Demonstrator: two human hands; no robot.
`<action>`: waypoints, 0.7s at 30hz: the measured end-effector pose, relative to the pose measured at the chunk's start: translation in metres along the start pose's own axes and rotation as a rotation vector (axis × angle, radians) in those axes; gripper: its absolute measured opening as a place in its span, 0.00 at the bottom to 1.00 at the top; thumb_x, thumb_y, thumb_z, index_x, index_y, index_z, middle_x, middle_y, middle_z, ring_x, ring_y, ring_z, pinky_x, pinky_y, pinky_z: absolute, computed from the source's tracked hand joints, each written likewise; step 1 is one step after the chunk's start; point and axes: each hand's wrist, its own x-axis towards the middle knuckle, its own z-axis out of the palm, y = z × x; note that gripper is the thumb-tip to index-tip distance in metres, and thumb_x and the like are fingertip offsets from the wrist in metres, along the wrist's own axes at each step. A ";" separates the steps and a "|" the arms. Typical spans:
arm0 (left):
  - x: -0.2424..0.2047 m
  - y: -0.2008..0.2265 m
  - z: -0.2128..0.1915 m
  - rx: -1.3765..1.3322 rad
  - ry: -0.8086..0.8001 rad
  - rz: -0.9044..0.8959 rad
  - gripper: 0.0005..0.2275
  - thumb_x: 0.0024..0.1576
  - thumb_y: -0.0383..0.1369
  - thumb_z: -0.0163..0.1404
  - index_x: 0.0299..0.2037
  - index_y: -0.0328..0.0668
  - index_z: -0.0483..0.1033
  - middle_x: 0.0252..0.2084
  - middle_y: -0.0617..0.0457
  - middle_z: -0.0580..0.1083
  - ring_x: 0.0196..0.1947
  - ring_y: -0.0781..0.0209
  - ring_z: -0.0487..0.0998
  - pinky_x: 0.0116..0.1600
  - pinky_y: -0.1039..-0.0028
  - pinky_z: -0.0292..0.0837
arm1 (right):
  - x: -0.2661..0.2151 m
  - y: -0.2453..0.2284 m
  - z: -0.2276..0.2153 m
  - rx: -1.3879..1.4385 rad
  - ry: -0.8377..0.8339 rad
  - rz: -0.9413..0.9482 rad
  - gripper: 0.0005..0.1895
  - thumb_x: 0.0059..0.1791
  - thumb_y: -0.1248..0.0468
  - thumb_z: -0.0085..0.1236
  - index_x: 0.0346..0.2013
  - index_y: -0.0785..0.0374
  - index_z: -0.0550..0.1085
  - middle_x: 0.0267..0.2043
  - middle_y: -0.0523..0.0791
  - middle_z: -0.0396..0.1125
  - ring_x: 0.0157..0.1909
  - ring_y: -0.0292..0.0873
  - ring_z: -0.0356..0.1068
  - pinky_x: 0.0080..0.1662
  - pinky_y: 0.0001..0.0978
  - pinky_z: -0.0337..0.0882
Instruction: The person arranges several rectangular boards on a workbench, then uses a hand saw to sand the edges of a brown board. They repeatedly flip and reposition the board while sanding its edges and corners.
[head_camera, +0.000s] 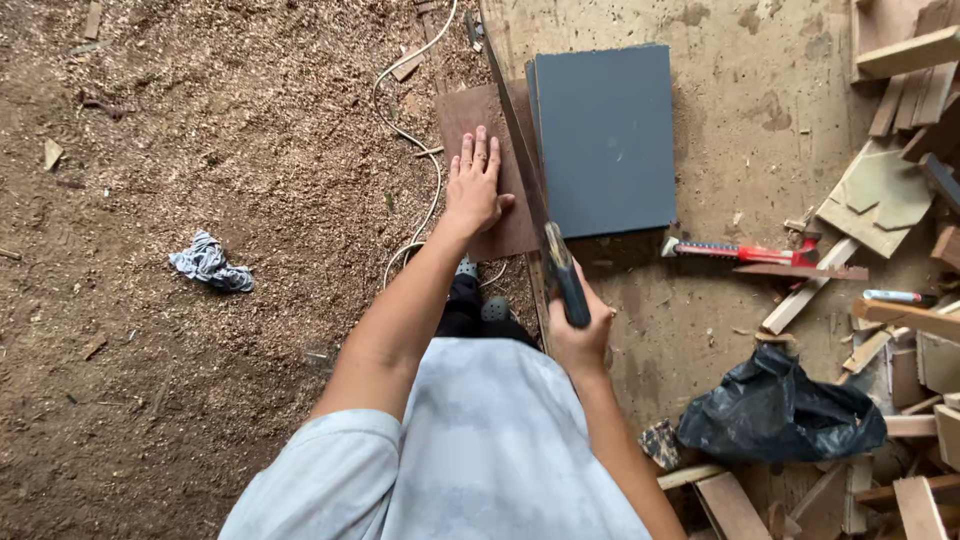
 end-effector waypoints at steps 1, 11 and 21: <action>0.003 -0.002 -0.004 0.009 -0.013 -0.006 0.49 0.56 0.53 0.57 0.77 0.41 0.35 0.79 0.42 0.32 0.79 0.43 0.33 0.78 0.52 0.39 | 0.019 -0.001 0.012 0.017 0.016 -0.083 0.31 0.46 0.75 0.49 0.66 0.68 0.70 0.32 0.46 0.73 0.27 0.34 0.69 0.29 0.27 0.71; 0.001 0.001 -0.009 0.010 -0.017 -0.033 0.50 0.54 0.52 0.59 0.77 0.41 0.36 0.80 0.43 0.33 0.79 0.43 0.35 0.77 0.53 0.42 | -0.028 0.030 0.003 -0.050 -0.001 -0.159 0.32 0.46 0.76 0.50 0.67 0.70 0.67 0.30 0.47 0.73 0.24 0.34 0.68 0.28 0.28 0.67; 0.004 0.005 -0.006 0.017 -0.029 -0.065 0.51 0.51 0.51 0.61 0.77 0.41 0.38 0.80 0.43 0.33 0.79 0.44 0.35 0.76 0.50 0.44 | -0.009 0.027 0.021 -0.045 -0.076 -0.113 0.35 0.43 0.75 0.49 0.67 0.72 0.66 0.25 0.47 0.71 0.18 0.36 0.67 0.23 0.27 0.69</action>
